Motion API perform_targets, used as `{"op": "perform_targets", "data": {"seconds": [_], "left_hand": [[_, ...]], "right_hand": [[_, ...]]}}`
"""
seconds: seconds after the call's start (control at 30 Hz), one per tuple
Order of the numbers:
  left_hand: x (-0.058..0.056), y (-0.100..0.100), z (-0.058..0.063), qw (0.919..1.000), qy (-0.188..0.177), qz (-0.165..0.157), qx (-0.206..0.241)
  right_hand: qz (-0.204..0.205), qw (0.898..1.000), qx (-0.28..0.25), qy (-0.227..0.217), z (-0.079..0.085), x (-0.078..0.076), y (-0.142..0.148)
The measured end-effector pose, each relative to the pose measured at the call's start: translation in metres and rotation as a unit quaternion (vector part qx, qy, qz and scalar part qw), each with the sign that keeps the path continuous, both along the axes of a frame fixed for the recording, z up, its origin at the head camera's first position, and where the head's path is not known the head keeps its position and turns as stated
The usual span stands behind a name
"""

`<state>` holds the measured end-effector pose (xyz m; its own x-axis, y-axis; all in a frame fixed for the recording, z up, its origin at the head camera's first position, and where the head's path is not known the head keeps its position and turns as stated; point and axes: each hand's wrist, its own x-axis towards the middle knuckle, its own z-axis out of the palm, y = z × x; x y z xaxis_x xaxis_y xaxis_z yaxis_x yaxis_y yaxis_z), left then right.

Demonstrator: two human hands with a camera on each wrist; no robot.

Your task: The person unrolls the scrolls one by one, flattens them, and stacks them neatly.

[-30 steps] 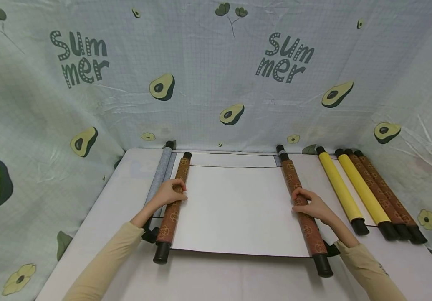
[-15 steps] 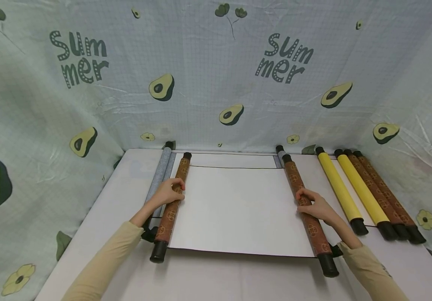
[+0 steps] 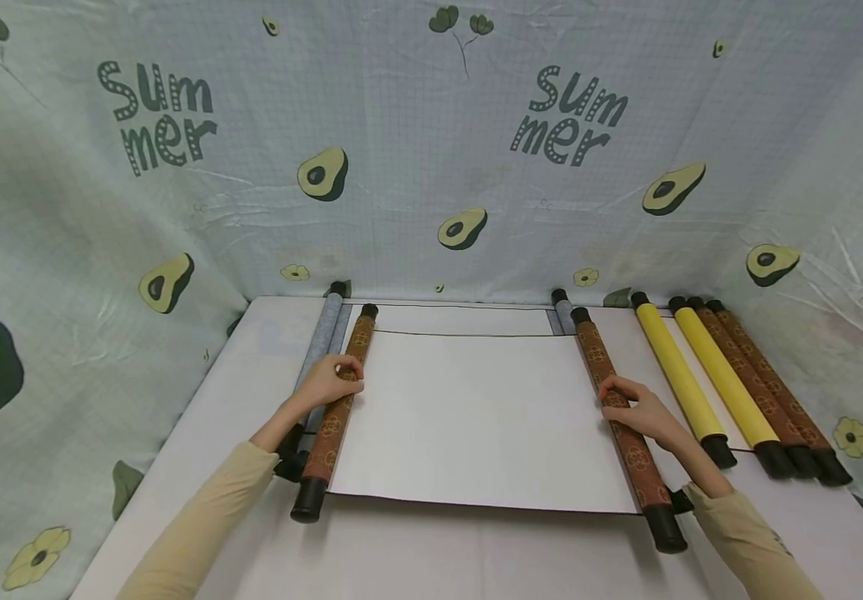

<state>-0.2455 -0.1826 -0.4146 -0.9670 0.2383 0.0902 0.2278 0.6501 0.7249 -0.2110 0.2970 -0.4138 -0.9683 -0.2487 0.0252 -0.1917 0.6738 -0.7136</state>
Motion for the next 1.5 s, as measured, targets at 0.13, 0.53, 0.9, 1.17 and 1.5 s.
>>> {"op": "perform_targets", "data": {"seconds": [0.13, 0.53, 0.9, 1.17, 1.5], "left_hand": [[0.001, -0.002, 0.000, 1.0000, -0.003, 0.003, -0.005], [0.003, -0.006, 0.000, 1.0000, 0.001, -0.001, -0.010], [0.000, -0.007, 0.003, 0.9999, 0.005, -0.004, -0.008], [0.001, -0.008, 0.006, 0.9999, 0.000, 0.003, -0.013], [0.003, -0.014, 0.008, 0.9996, -0.005, 0.013, -0.023]], "right_hand": [[0.006, 1.000, -0.004, 0.003, 0.000, 0.001, 0.001], [0.024, 0.999, -0.011, 0.024, -0.005, 0.001, 0.007], [0.018, 0.999, -0.011, 0.048, 0.001, 0.003, 0.012], [0.011, 0.999, -0.011, 0.041, 0.006, 0.006, 0.011], [0.008, 0.999, -0.009, 0.042, 0.004, 0.005, 0.016]]}}
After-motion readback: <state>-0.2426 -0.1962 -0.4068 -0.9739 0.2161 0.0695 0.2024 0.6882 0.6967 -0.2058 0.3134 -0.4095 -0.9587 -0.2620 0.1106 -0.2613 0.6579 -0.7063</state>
